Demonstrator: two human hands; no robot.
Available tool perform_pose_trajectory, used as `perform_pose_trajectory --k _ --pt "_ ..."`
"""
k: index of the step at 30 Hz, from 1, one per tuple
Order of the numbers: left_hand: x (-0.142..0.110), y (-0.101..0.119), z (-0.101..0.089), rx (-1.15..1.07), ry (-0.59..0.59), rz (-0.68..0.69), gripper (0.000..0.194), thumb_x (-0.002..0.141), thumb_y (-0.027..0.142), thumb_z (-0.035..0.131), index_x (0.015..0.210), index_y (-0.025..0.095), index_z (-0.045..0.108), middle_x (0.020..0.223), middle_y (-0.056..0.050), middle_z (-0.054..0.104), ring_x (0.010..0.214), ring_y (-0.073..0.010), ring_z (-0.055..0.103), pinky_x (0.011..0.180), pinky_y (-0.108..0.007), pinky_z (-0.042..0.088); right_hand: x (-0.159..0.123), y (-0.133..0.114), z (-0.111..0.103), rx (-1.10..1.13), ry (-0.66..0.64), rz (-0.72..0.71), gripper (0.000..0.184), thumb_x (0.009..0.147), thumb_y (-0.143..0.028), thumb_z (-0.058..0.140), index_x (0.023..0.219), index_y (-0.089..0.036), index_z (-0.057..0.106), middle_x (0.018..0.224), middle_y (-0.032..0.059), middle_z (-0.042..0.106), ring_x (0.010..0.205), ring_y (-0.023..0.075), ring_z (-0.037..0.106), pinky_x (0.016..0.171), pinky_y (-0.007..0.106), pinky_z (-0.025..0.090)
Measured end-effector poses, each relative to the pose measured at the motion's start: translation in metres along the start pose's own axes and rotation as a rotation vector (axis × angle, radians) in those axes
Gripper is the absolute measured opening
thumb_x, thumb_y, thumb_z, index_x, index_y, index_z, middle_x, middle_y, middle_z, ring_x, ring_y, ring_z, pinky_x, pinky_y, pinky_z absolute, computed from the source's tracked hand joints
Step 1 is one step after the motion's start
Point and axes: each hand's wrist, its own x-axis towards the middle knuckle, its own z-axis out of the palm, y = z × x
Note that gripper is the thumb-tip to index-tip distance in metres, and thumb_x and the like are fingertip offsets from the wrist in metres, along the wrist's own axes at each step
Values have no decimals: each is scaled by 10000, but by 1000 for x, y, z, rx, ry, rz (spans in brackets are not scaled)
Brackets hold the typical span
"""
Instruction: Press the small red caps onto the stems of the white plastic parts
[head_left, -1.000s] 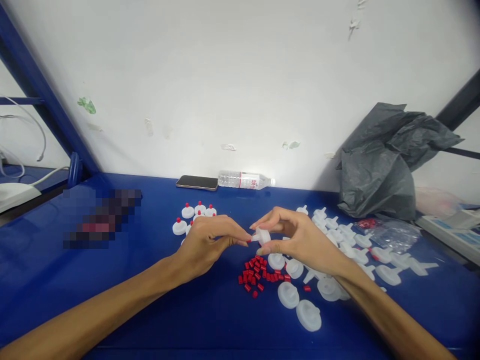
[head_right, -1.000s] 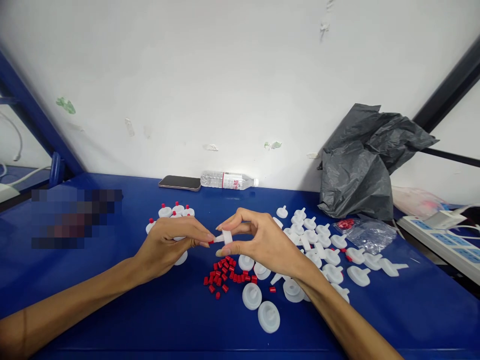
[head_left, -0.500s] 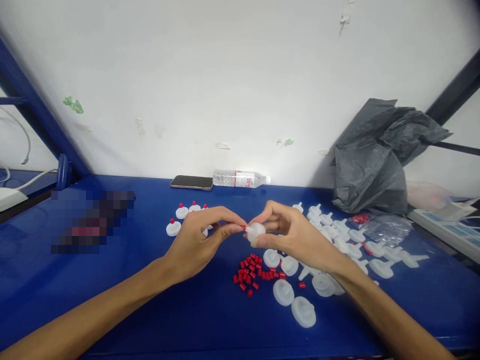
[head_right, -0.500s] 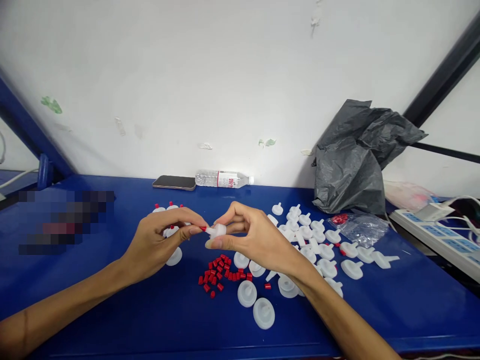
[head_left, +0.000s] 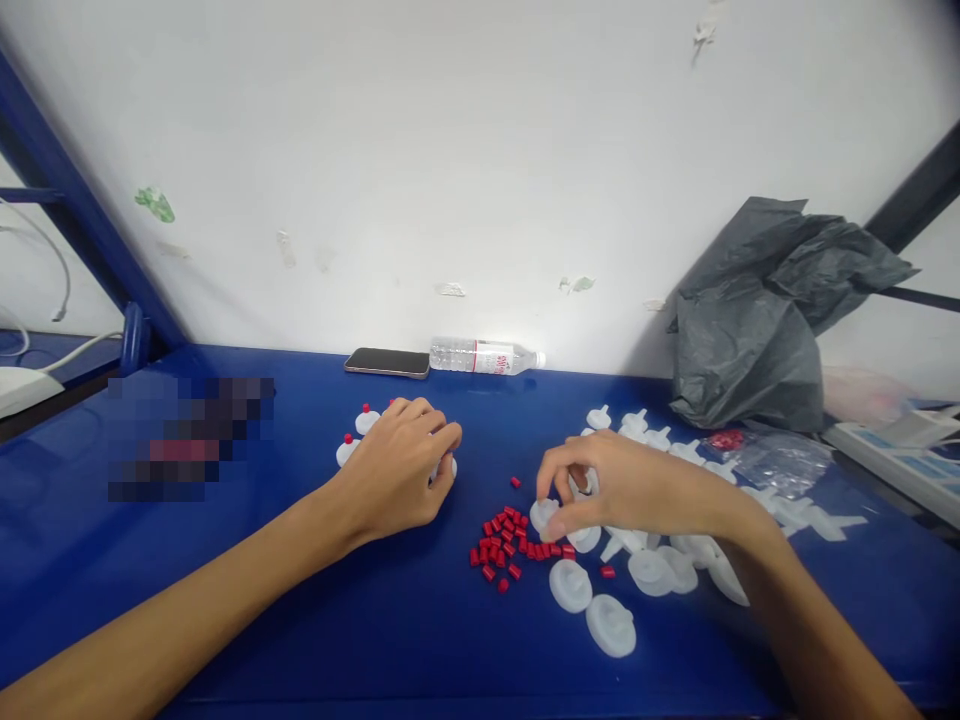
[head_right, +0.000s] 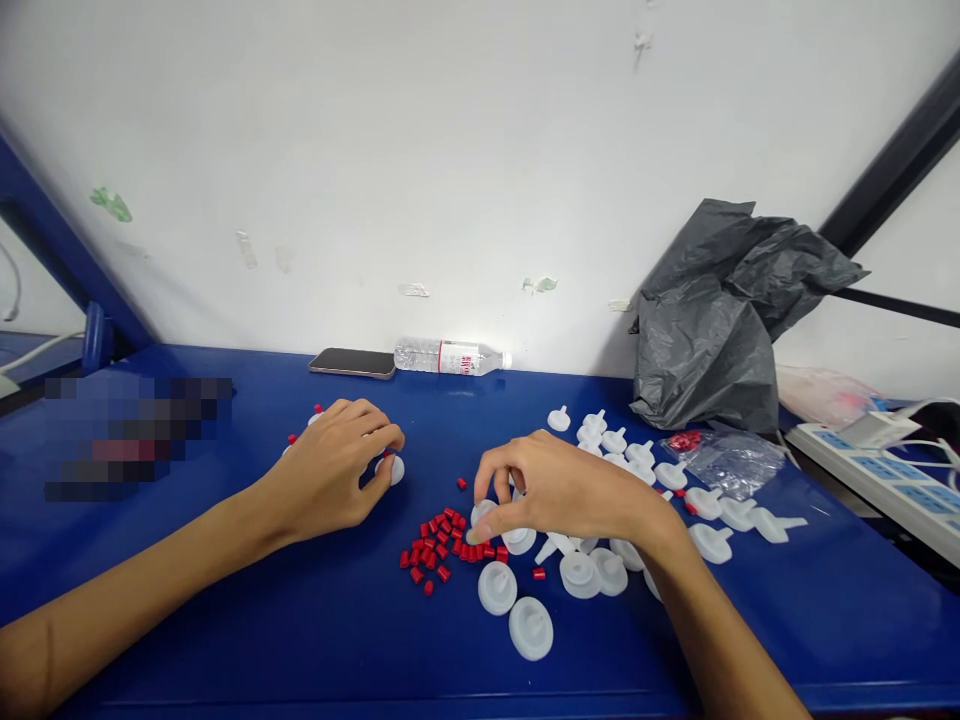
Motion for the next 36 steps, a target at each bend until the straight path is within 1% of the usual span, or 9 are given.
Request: perform_pose_trajectory --k 3,6,9,11,15,20,27,31,36 --pt "-1 5 0 38 24 54 190 890 102 507 981 146 667 979 -103 659 970 -276 561 842 -443 437 1 1 2 -52 -4 -27 289 813 -578 740 841 -293 777 840 10 717 785 205 638 584 281 432" --pt "-2 13 2 28 76 198 213 900 73 506 1022 143 666 1073 -114 646 1033 -288 549 887 -456 438 4 4 4 -64 45 -58 205 863 -472 718 795 -286 775 837 -4 728 807 195 633 637 288 428" --pt "-4 22 6 0 71 356 224 934 64 474 1064 139 639 1055 -101 637 978 -260 568 833 -403 469 6 6 3 -73 117 -52 141 860 -401 733 793 -280 762 845 -22 737 801 182 638 647 285 419" --pt "-7 28 8 -37 6 382 247 943 42 434 1093 142 602 1058 -92 626 897 -219 587 742 -336 484 7 7 3 -81 164 -37 134 867 -382 729 786 -277 745 840 -36 742 787 174 642 645 285 415" --pt "-12 35 10 -221 -172 183 213 934 39 380 1048 179 493 1043 -44 600 661 -140 560 576 -284 445 11 12 4 -117 240 -5 128 877 -359 720 786 -270 731 829 -35 747 786 180 654 647 292 416" --pt "-11 35 8 -327 -222 -12 138 959 119 389 1045 223 417 941 7 601 625 -154 570 584 -309 421 18 16 13 -111 226 -7 135 919 -367 676 878 -267 756 829 -19 752 783 185 678 667 299 442" --pt "-8 26 9 -187 -195 -21 169 979 163 430 1107 220 525 992 -17 652 809 -205 655 656 -332 446 16 6 19 -47 181 -150 243 986 -426 586 1064 -289 771 990 9 761 928 202 676 812 326 478" --pt "-9 28 14 -152 -156 9 222 1004 270 492 1211 228 560 1054 -25 648 810 -204 656 625 -324 466 14 6 19 -25 192 -135 344 954 -490 619 1226 -298 706 1041 27 734 950 223 658 827 353 489" --pt "-7 26 21 32 -174 12 303 1033 220 448 1303 149 565 1078 -74 630 805 -206 645 587 -305 472 19 16 24 -91 170 -132 440 921 -549 642 1273 -288 678 1131 54 680 1054 259 604 890 400 470"
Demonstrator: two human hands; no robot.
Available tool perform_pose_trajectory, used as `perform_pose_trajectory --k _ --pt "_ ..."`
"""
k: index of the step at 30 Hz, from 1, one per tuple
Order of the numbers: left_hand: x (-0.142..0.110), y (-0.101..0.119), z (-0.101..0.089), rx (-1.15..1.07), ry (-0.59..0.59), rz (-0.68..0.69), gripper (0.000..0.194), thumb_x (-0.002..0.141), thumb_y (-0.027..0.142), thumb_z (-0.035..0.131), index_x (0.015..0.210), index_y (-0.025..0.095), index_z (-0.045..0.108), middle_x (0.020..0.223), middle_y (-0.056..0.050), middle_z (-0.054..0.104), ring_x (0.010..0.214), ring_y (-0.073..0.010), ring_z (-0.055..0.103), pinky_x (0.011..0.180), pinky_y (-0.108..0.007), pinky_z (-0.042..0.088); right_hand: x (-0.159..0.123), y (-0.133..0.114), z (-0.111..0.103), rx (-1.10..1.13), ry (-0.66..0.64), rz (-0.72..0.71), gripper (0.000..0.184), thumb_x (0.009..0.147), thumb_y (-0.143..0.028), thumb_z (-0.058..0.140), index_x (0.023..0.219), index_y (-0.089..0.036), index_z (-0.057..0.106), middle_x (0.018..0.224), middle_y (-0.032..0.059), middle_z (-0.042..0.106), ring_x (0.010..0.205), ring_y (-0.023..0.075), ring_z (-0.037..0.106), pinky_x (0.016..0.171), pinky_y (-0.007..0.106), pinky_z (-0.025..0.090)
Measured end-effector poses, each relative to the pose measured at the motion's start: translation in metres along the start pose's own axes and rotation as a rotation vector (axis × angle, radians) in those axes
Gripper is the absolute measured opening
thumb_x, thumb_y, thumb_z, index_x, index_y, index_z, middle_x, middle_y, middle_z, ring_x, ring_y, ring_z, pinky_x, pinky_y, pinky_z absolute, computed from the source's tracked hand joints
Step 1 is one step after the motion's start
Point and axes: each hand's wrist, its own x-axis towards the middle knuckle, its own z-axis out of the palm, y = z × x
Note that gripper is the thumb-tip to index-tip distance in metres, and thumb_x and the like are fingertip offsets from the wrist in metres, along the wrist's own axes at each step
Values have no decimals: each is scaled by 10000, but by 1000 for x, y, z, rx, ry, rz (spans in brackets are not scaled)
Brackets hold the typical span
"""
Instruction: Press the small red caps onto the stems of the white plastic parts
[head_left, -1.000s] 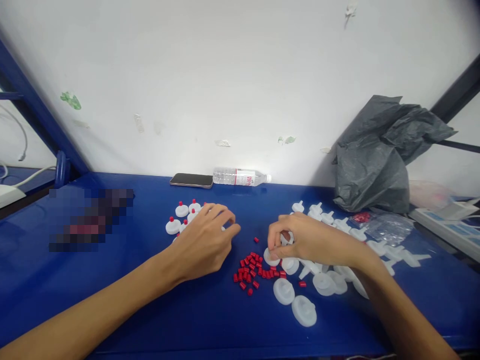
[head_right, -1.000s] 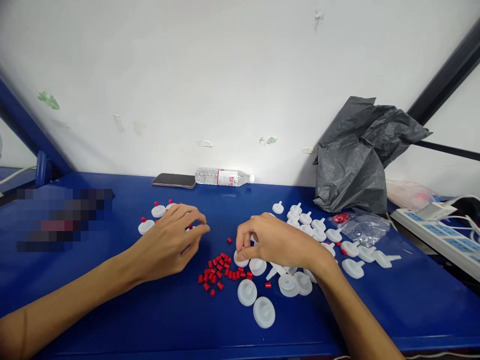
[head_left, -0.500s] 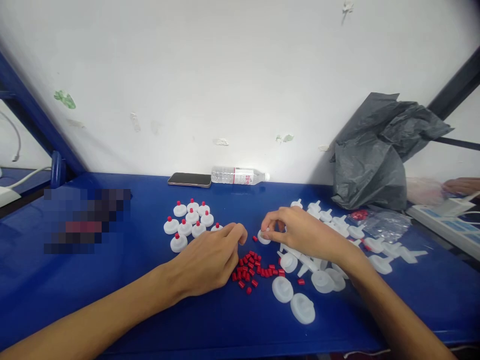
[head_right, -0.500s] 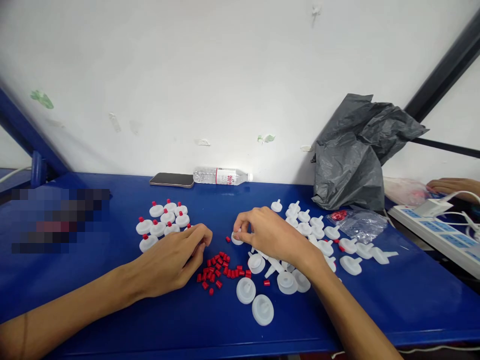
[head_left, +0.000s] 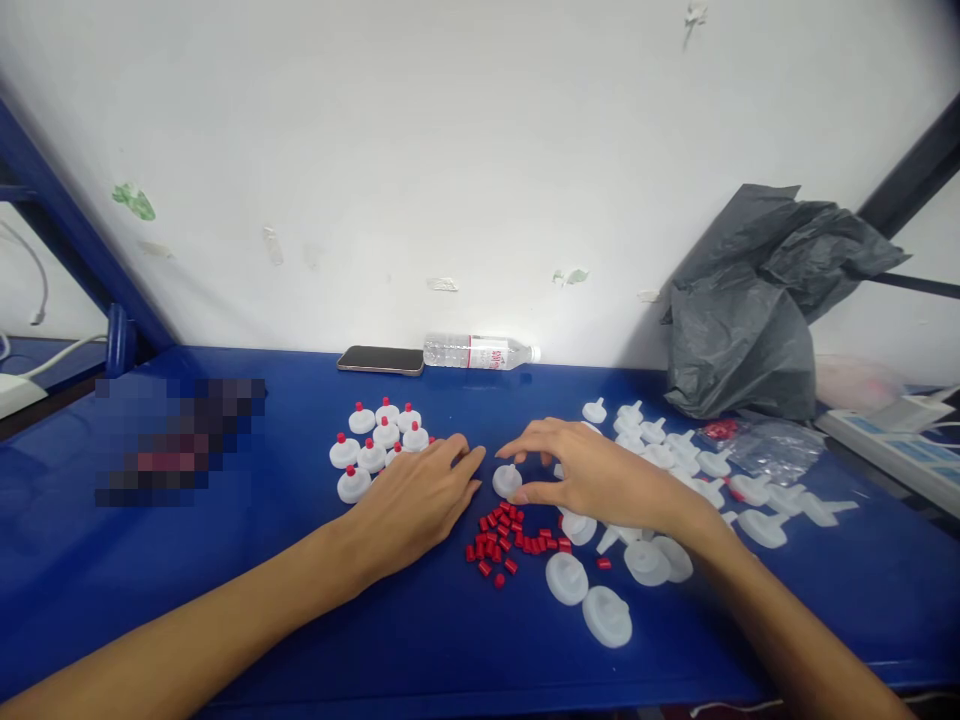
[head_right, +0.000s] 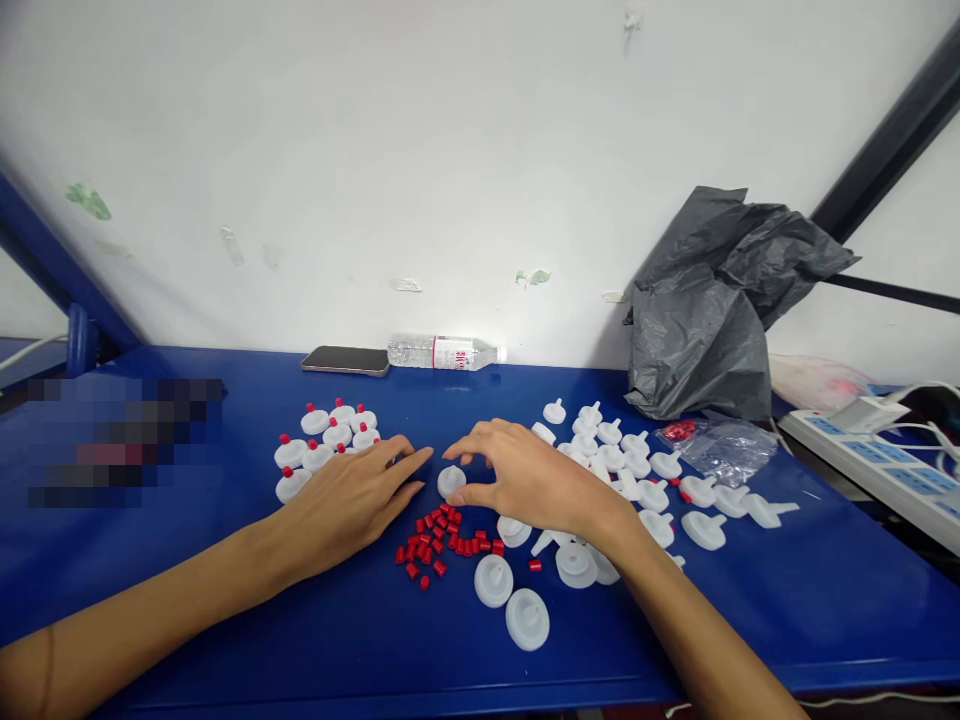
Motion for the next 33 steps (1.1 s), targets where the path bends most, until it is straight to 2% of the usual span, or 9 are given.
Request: perform_pose_trajectory --k 6,13,19,21,24,27,30,33 --pt "1 -8 4 42 -17 -84 261 1032 210 455 1211 152 636 1043 -76 617 725 -188 629 548 -288 438 3 4 7 -17 -25 -34 355 954 -506 612 1233 -299 684 1136 39 683 1044 251 609 892 389 467" --pt "1 -14 3 3 -13 -89 227 1022 152 457 1076 188 674 1053 -64 633 707 -172 638 547 -267 414 3 -7 1 -9 85 30 273 921 -479 667 1114 -293 718 1034 25 729 954 245 657 838 381 483" --pt "0 -11 0 -66 12 -66 200 1014 134 466 1068 170 655 1059 -66 668 794 -192 674 641 -290 500 4 -11 0 15 139 7 242 932 -426 666 1133 -301 713 1057 -5 764 925 218 697 815 349 504" --pt "0 -10 -1 -138 78 -72 213 1019 158 485 1159 189 642 1063 -52 684 826 -188 682 692 -299 532 4 -11 1 -32 166 -7 273 933 -431 665 1166 -294 706 1101 4 758 920 219 694 838 369 505" --pt "0 -10 -3 -334 281 -69 297 1022 155 493 1283 215 621 1088 -51 693 871 -170 678 741 -290 555 5 -9 5 -101 209 -28 324 946 -425 651 1225 -264 685 1137 32 742 942 230 679 885 402 500" --pt "2 -10 -6 -491 441 -39 249 1013 136 518 1170 208 698 1076 -46 724 912 -154 688 779 -264 568 5 -9 7 -163 219 -48 346 956 -446 638 1233 -244 679 1097 50 735 988 253 660 891 412 495" --pt "3 -9 -9 -547 506 -66 174 989 150 591 1075 201 733 1039 -21 776 914 -156 726 830 -268 586 5 -11 7 -183 215 -82 345 958 -479 630 1191 -232 688 1038 48 723 965 246 656 866 397 492" --pt "1 -8 -9 -547 501 -71 159 964 166 642 1075 215 746 1026 -1 797 886 -163 756 823 -271 602 5 -14 6 -170 224 -102 323 959 -490 628 1157 -244 694 1001 39 712 927 230 654 845 385 488"
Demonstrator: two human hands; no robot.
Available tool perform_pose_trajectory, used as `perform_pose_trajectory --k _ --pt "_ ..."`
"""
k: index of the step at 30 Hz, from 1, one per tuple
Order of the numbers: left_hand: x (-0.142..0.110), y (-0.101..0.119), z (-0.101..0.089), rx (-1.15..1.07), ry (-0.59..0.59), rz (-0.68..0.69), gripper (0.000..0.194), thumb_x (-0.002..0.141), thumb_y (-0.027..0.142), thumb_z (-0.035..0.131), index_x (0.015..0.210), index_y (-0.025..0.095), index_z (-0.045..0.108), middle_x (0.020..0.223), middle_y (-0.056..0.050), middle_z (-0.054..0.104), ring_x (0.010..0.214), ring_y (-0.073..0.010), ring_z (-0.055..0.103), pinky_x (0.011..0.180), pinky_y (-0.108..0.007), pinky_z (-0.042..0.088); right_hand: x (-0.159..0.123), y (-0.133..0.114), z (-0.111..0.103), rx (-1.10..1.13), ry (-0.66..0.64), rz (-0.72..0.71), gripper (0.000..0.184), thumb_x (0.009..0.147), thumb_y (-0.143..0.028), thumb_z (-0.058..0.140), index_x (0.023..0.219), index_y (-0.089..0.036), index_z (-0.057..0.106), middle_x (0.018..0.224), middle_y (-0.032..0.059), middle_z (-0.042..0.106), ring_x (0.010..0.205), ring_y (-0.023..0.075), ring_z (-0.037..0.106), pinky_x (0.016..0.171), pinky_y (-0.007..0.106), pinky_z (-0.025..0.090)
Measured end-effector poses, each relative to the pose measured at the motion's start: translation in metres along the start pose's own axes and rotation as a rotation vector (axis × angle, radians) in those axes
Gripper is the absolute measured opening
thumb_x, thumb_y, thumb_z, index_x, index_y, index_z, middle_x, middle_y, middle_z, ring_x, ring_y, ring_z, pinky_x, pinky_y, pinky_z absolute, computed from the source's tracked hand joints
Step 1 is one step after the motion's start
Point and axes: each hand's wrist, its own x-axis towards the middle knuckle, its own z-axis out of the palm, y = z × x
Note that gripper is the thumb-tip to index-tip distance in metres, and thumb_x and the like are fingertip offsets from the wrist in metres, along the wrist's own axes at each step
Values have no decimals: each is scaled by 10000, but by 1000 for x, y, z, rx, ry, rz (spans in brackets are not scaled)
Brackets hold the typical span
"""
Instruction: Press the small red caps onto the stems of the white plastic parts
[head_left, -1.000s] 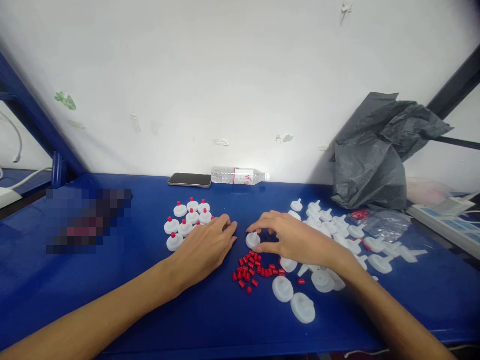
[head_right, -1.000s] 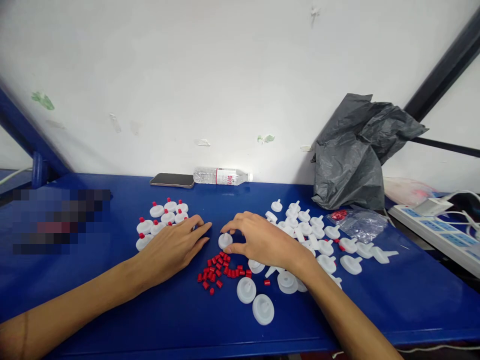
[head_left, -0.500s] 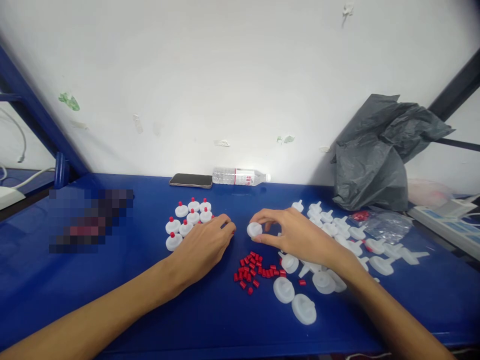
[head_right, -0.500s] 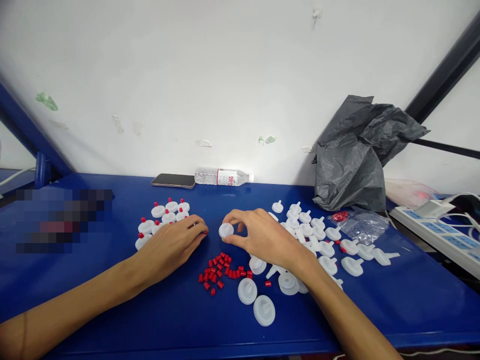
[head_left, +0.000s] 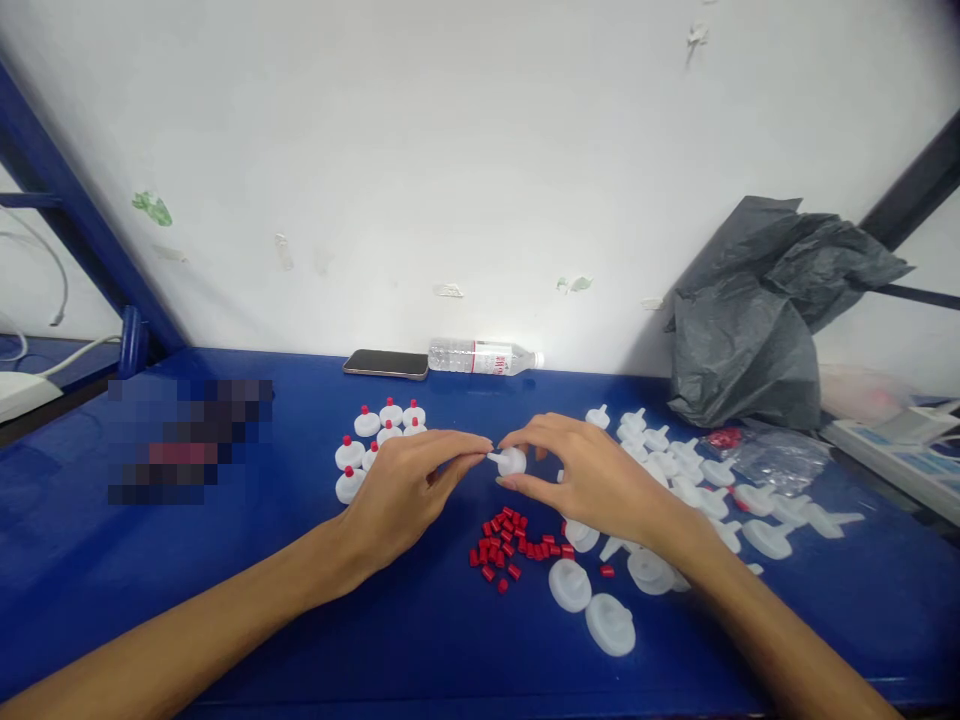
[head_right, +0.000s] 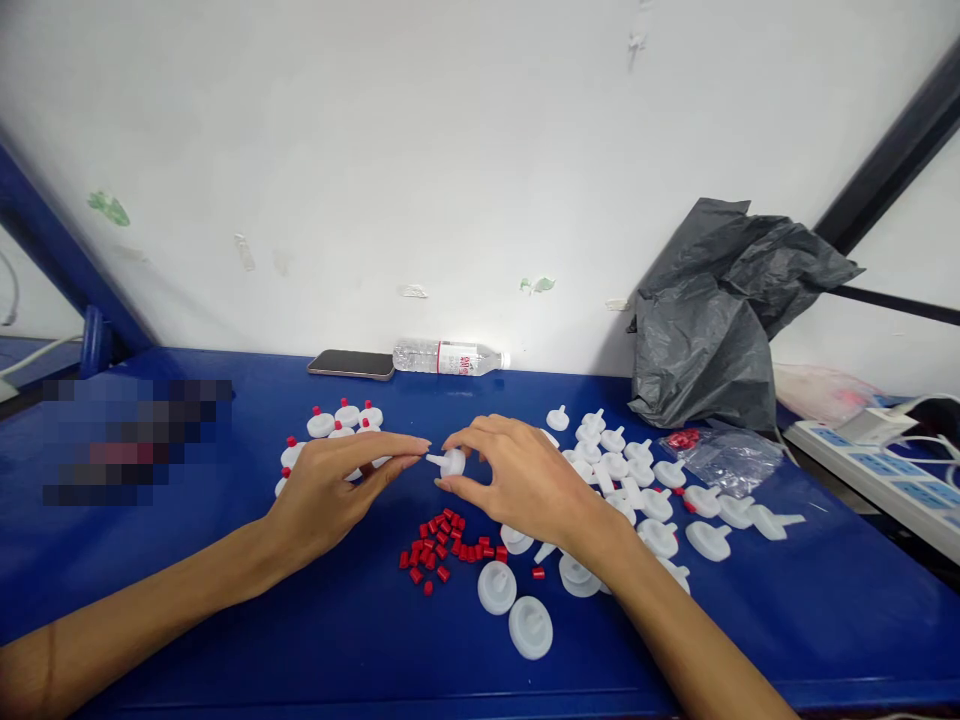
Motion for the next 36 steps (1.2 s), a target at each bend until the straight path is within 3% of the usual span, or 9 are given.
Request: perform_pose_trajectory --k 7,12,19,31,36 --pt "-2 2 0 -1 -40 -14 147 952 194 666 1049 241 767 944 21 808 716 -146 751 720 -259 613 -1 -1 -2 100 24 -11 280 952 -465 651 1162 -282 682 1057 32 696 959 220 654 849 373 504" --pt "-2 -2 1 -43 -31 2 144 945 183 675 1041 225 773 990 -9 798 854 -164 752 776 -264 599 -1 1 -2 209 60 -22 313 943 -434 676 1226 -302 678 1277 35 678 1070 221 674 919 364 534" --pt "1 -4 -6 -242 -57 22 267 963 85 581 1050 221 793 876 -16 787 629 -100 685 589 -203 564 -2 -3 -3 340 81 15 362 919 -390 720 1272 -309 703 1255 -7 742 1157 245 690 946 342 566" --pt "-1 0 -12 -253 -39 165 264 949 60 581 991 203 799 888 -30 812 747 -136 779 664 -201 649 -3 -6 4 574 54 -44 325 870 -351 780 1193 -341 751 1132 -29 782 1000 221 733 830 316 605" --pt "0 -1 -11 -212 -24 228 239 949 39 582 998 154 785 880 -48 805 737 -114 763 678 -163 623 -2 -5 2 566 38 0 331 872 -374 771 1201 -342 751 1171 -21 774 1095 265 716 851 344 610"
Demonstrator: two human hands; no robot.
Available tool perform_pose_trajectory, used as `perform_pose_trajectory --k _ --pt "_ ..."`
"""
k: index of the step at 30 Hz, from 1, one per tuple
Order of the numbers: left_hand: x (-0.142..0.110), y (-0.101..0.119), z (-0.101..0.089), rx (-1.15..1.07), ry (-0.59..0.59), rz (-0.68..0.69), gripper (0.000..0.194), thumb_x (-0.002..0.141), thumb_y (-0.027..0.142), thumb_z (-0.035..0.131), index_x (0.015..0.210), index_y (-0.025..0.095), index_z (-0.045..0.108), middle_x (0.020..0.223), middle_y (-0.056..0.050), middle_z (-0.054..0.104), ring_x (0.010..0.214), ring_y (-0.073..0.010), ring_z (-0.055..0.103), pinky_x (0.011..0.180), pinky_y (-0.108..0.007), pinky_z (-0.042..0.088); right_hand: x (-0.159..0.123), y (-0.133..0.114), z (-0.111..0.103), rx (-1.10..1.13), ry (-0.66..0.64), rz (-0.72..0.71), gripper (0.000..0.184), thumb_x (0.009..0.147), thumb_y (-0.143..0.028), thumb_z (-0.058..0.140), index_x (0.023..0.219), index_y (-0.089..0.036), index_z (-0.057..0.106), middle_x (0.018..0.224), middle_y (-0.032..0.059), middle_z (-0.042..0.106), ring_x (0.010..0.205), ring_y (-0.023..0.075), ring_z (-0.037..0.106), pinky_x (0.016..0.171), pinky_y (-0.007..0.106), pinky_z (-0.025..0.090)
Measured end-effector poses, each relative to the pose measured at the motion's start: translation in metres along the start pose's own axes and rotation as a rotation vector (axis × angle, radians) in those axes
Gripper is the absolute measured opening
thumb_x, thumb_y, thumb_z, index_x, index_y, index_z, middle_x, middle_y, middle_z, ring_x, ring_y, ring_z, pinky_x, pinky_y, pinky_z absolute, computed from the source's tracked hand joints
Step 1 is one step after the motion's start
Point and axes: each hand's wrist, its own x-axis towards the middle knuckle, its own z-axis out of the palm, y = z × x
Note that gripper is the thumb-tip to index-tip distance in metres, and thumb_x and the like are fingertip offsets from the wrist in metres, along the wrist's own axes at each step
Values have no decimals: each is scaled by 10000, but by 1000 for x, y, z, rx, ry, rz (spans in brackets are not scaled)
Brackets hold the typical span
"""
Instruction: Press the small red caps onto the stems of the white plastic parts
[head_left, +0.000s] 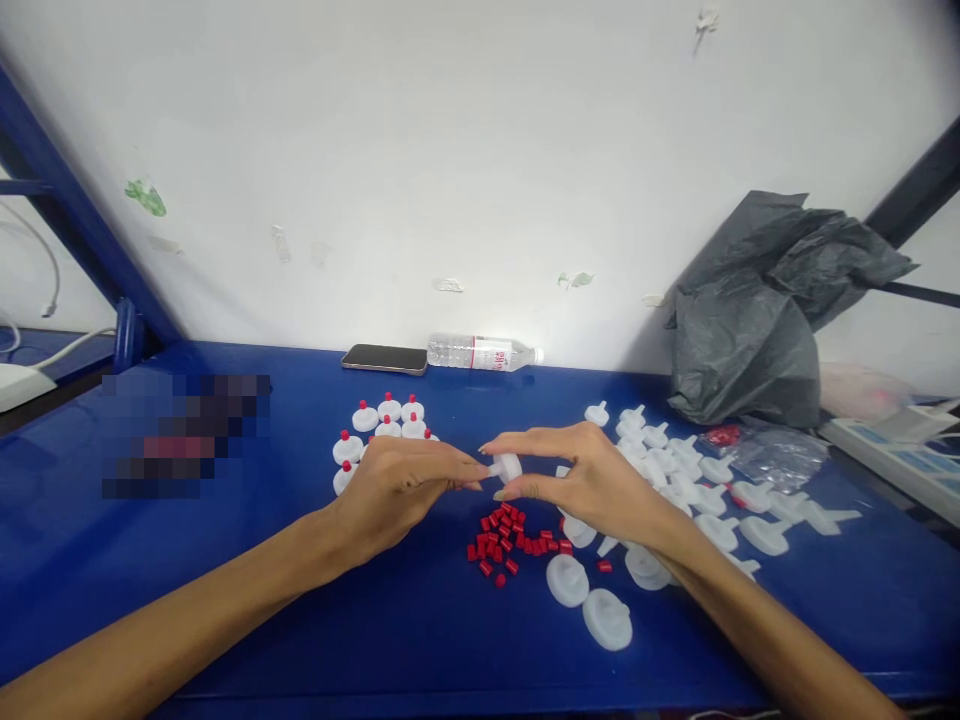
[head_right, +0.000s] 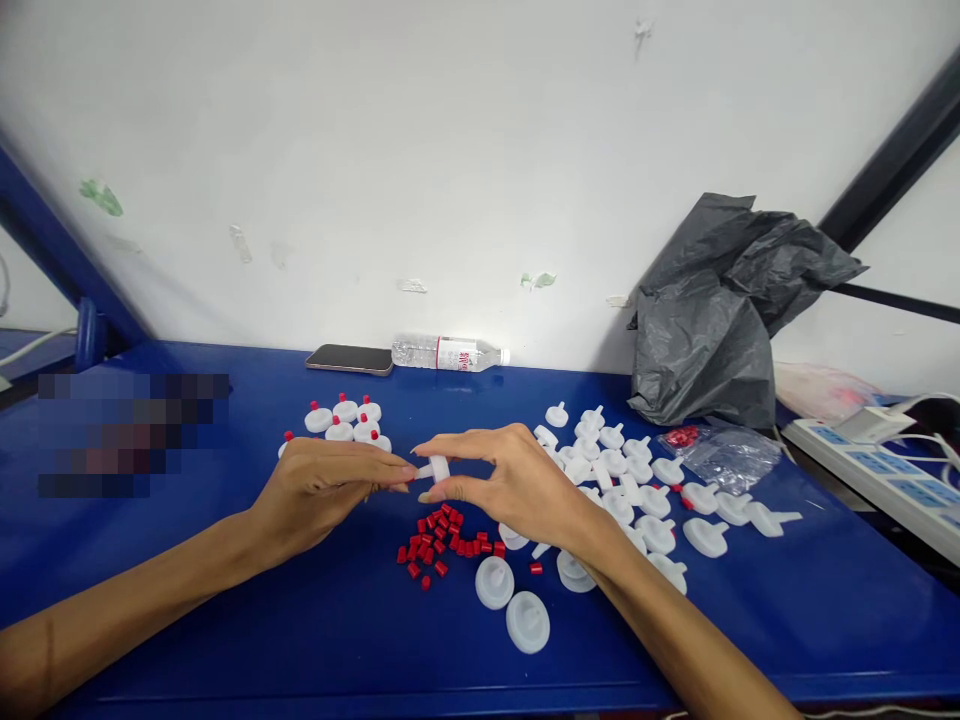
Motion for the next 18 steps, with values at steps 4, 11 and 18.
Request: perform_pose_trajectory --k 4,11,18 --pt "2 1 4 59 36 -34 178 956 70 617 1030 160 751 883 -25 773 774 -108 720 726 -184 586 2 -5 -9 -141 15 53 353 875 -447 755 1214 -348 739 1208 -34 761 1141 252 696 850 323 589" --pt "-4 -5 4 245 -160 -27 195 1007 132 548 1145 186 673 1018 -43 707 853 -141 653 715 -247 522 4 5 -27 -583 89 78 309 1026 -467 513 1125 -276 734 972 12 793 920 235 718 880 398 506" --pt "-4 -7 4 476 -252 -214 162 989 188 497 996 195 658 1088 -62 625 887 -201 601 705 -328 496 3 23 -32 -920 -45 91 319 1030 -393 524 938 -200 761 607 10 713 686 237 696 940 482 423"
